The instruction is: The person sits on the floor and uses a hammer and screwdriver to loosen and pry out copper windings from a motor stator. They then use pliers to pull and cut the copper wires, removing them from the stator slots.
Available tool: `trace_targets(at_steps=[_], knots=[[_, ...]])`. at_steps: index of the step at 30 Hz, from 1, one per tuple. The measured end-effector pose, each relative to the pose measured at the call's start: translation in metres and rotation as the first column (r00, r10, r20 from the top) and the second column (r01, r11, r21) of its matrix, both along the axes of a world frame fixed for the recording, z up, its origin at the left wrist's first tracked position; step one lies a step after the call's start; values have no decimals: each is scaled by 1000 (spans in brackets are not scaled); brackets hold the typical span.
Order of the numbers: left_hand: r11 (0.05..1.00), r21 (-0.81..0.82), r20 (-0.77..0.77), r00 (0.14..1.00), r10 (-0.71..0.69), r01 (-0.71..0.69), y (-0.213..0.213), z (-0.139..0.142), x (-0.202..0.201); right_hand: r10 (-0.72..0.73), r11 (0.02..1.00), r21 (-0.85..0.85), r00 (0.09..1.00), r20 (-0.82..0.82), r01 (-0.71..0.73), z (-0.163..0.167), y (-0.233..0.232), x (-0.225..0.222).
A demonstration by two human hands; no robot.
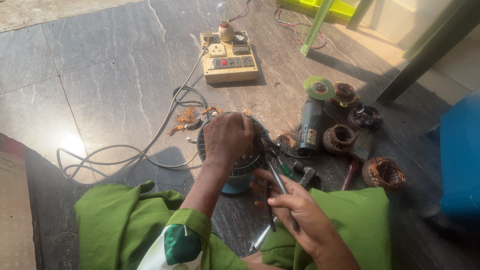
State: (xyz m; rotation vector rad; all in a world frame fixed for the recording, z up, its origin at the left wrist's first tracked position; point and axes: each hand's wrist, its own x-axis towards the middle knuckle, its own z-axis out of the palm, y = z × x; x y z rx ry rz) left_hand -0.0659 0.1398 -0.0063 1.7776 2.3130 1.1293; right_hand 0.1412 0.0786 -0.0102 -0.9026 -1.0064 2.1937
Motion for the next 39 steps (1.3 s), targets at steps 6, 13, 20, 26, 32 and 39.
trace_targets(at_steps=[6,13,20,26,32,39], knots=[[1000,24,-41,999,8,-7,-1,-1,1,29,997,-68,999,18,-28,12,5,-2],[1000,-8,-51,999,-5,5,-3,-1,3,20,997,-70,994,110,-12,21,14,-1],[1000,8,-58,998,-25,26,-3,-4,5,-31,987,-153,988,151,54,10,22,-1],[998,62,-98,995,16,-10,3,-9,4,-93,882,-469,960,-265,-43,10,22,-1],[982,156,-122,989,-86,104,4,-13,-9,-186,902,-421,965,-185,93,0,-7,-17],[946,103,-85,951,-298,306,-1,-1,-17,-113,986,-117,992,49,118,-8,-27,-15]])
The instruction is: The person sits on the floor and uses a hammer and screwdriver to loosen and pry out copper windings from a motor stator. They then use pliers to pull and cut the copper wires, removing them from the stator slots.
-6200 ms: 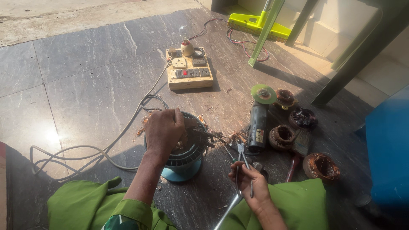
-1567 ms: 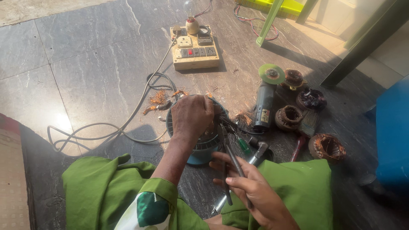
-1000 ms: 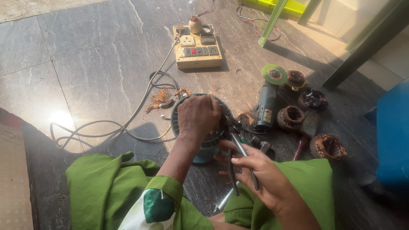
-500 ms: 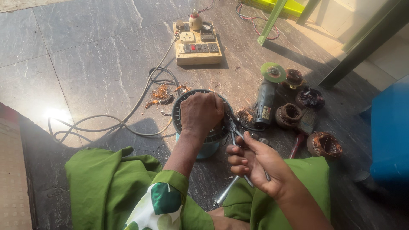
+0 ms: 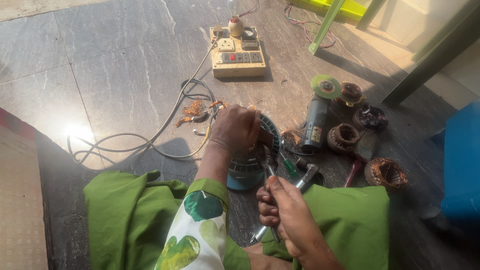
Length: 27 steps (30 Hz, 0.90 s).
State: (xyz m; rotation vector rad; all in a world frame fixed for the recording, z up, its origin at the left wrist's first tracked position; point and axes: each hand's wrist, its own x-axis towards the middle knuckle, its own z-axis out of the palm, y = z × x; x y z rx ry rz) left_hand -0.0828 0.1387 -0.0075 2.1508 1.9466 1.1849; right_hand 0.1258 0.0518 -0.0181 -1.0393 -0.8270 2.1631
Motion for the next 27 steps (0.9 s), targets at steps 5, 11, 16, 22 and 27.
trace_targets(at_steps=[5,11,16,22,27], knots=[[994,-8,28,994,-106,106,-8,10,0,-3,968,235,933,361,-88,-16,-14,2],[987,-81,76,988,-136,142,-10,6,10,-5,949,293,922,388,-118,-13,-18,20],[969,-14,41,969,-245,246,-9,2,21,-39,999,12,991,130,38,5,-33,27],[965,-2,50,964,-262,262,-9,-2,31,-183,802,430,516,837,-414,-5,-41,38],[980,-30,62,979,-193,195,-7,-3,30,-188,802,571,831,523,-178,-14,-33,39]])
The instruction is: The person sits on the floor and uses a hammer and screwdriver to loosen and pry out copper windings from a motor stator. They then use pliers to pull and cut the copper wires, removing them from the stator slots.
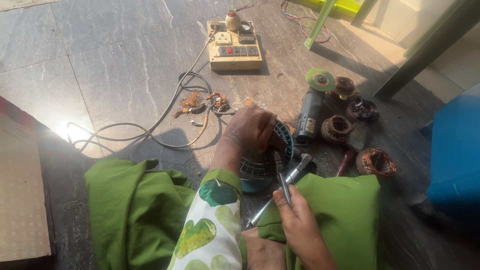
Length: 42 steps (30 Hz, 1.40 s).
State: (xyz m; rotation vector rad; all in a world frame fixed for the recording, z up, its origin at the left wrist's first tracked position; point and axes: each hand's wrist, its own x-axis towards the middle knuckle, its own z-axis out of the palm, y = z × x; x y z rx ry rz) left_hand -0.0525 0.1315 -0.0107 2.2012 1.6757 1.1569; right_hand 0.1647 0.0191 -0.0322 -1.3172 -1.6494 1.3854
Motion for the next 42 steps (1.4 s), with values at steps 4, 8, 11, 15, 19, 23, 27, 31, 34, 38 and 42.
trace_targets(at_steps=[4,8,11,15,19,23,27,31,34,38,42], knots=[[949,-27,32,948,316,-315,-2,3,-32,-23,866,-459,901,-434,-199,11,40,-35],[879,106,5,885,466,-464,-25,-2,-92,-104,666,-573,701,-706,-478,10,58,-77],[908,127,15,916,401,-399,-30,-7,-117,-211,546,-596,593,-777,-588,3,46,-96],[950,138,39,959,279,-282,-34,-11,-117,237,950,122,918,319,-288,2,26,-97],[976,115,31,983,183,-185,-25,-11,-93,186,905,245,840,509,-349,9,24,-68],[980,81,61,982,177,-181,-21,-7,-77,46,750,-503,793,-608,-429,-1,30,-47],[926,50,-12,927,375,-374,-13,-2,-66,135,912,-313,914,-382,-266,-26,42,-55],[920,17,4,920,392,-392,-10,-3,-63,183,981,-67,982,36,-180,-33,46,-29],[922,63,17,924,381,-381,-9,-6,-64,172,951,-235,975,-139,-201,-25,40,-12],[938,50,44,938,342,-344,-13,-9,-63,212,933,-270,969,-127,-239,-3,36,-17],[949,-23,102,944,314,-313,-16,-9,-62,182,930,-323,983,-9,-175,16,40,-37]])
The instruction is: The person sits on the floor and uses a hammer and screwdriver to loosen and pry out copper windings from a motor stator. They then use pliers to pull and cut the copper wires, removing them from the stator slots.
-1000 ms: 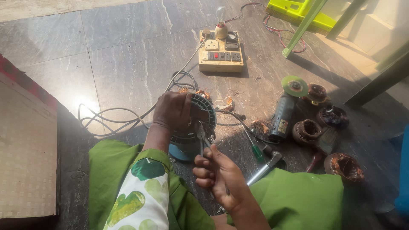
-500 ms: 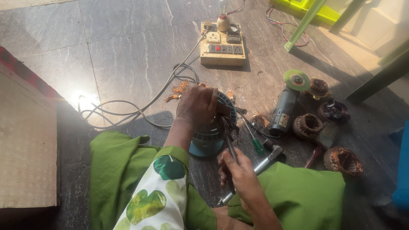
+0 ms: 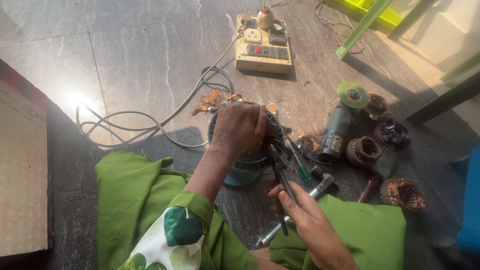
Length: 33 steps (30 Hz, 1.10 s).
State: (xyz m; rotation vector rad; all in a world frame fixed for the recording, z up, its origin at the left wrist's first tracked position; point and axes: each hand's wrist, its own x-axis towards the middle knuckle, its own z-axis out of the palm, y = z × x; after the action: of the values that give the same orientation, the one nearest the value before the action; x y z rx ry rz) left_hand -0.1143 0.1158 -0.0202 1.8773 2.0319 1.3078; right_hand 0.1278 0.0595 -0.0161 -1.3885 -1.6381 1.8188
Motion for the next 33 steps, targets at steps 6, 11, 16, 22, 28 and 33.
trace_targets(at_steps=[6,11,16,22,28,33], knots=[[997,73,-87,996,32,-25,1,1,3,-24,998,-58,995,-95,19,12,9,-12],[999,20,-9,1000,25,-25,1,1,5,-62,994,-98,997,-42,57,21,11,-16],[992,115,-49,997,51,-45,2,1,6,-44,994,-102,997,-71,37,22,14,-16],[998,35,-12,999,48,-47,3,0,8,-145,959,-273,965,-220,82,14,11,-18],[997,71,-41,999,13,-10,6,2,4,-356,785,-613,750,-558,-84,11,-4,-16],[994,65,-54,995,-82,86,2,-6,5,-216,941,-328,901,-376,89,2,-21,-15]])
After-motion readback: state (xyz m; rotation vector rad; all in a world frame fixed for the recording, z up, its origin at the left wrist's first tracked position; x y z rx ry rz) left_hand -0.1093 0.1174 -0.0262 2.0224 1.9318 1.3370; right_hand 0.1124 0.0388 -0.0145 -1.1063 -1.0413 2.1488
